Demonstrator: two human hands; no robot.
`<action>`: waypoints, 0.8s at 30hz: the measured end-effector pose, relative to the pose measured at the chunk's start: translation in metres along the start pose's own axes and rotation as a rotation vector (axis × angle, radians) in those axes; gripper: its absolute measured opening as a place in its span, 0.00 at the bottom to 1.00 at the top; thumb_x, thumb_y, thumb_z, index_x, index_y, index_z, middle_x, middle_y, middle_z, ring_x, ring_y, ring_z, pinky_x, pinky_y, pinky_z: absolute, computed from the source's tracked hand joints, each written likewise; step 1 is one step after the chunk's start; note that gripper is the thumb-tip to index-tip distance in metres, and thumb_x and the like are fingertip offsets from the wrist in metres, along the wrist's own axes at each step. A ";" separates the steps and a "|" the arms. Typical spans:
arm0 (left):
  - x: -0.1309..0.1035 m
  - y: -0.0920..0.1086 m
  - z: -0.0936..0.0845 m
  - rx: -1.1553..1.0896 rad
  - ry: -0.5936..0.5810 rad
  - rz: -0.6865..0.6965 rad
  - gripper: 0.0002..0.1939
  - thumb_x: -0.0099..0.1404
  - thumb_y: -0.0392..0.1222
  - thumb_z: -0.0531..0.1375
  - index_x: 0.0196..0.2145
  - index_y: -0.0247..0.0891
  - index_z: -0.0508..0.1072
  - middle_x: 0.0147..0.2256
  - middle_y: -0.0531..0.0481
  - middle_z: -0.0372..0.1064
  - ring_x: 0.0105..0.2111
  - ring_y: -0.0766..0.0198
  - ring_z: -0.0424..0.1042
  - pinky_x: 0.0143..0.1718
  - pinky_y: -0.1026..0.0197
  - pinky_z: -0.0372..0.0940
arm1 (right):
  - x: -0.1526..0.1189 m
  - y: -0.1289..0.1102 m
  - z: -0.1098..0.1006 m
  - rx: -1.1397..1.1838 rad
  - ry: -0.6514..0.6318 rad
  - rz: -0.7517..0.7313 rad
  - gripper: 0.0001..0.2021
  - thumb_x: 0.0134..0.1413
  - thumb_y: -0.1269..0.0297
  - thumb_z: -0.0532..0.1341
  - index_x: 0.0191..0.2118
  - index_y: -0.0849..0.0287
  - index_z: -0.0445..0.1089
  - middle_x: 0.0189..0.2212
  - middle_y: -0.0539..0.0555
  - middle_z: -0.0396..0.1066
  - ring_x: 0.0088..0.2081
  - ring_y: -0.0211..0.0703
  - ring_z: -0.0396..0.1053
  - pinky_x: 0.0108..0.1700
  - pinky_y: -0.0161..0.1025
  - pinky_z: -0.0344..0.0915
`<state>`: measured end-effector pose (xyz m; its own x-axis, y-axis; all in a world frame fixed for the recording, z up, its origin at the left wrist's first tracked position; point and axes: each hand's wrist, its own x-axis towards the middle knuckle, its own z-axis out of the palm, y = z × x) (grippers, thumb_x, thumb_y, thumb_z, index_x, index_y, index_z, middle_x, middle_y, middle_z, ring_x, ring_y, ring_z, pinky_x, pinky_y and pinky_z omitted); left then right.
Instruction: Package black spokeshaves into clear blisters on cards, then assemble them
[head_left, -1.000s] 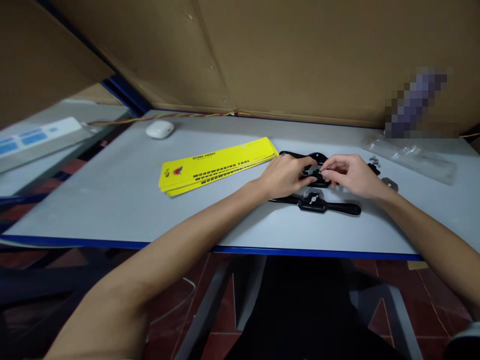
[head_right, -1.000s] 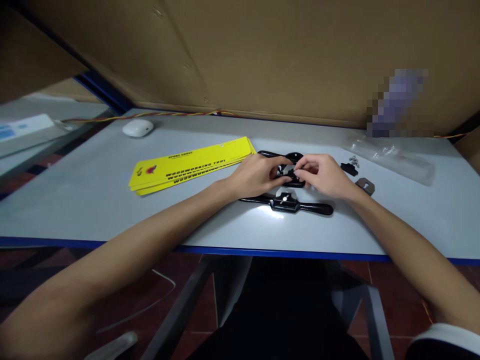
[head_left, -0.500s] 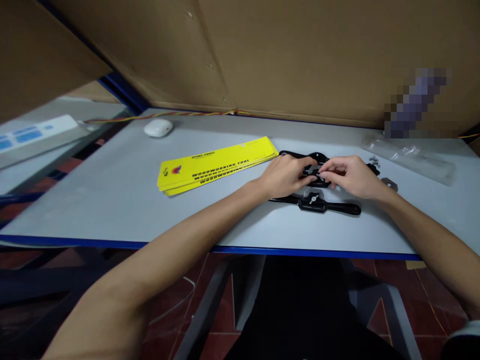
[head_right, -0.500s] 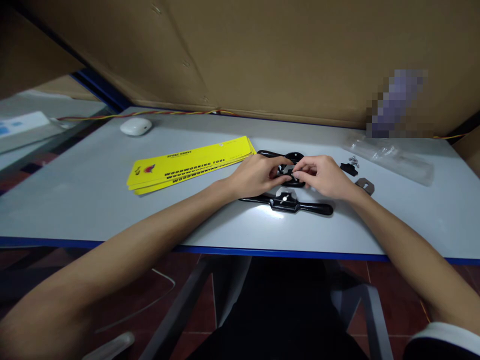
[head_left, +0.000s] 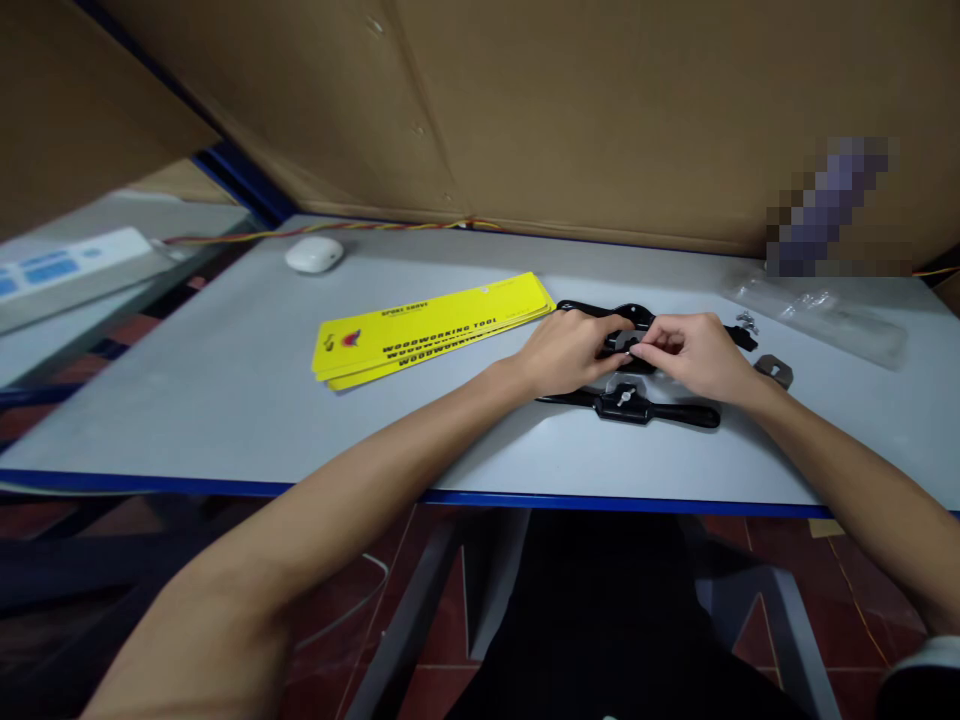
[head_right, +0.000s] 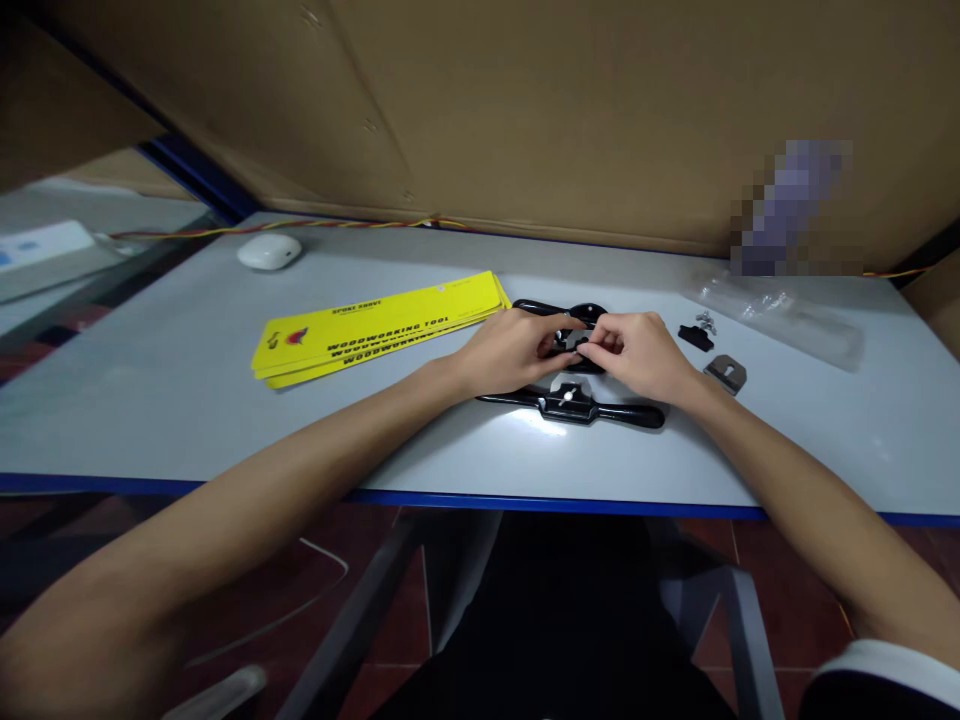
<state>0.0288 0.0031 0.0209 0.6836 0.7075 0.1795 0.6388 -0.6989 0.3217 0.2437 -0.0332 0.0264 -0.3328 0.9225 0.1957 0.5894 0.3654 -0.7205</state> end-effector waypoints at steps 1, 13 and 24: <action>0.000 0.000 0.000 0.002 0.001 0.003 0.23 0.71 0.49 0.60 0.58 0.37 0.78 0.27 0.48 0.77 0.30 0.56 0.76 0.36 0.59 0.63 | 0.000 -0.001 0.000 -0.019 -0.007 -0.012 0.12 0.59 0.56 0.65 0.28 0.56 0.70 0.23 0.50 0.70 0.27 0.41 0.65 0.33 0.42 0.59; -0.001 -0.001 0.001 0.015 0.015 0.034 0.26 0.69 0.49 0.57 0.59 0.35 0.77 0.27 0.48 0.76 0.30 0.55 0.76 0.34 0.57 0.63 | -0.001 0.001 0.003 -0.218 -0.047 -0.145 0.14 0.63 0.62 0.60 0.26 0.54 0.61 0.21 0.48 0.65 0.24 0.38 0.59 0.32 0.41 0.54; -0.001 -0.001 0.000 -0.006 -0.011 0.024 0.26 0.69 0.49 0.56 0.59 0.35 0.77 0.27 0.47 0.76 0.30 0.55 0.76 0.35 0.57 0.63 | -0.003 -0.002 -0.001 -0.250 -0.129 -0.217 0.12 0.61 0.64 0.61 0.25 0.55 0.65 0.21 0.48 0.65 0.24 0.38 0.59 0.33 0.41 0.54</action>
<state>0.0275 0.0033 0.0203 0.7024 0.6895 0.1765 0.6205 -0.7147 0.3228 0.2446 -0.0365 0.0282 -0.5511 0.8023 0.2294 0.6514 0.5855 -0.4826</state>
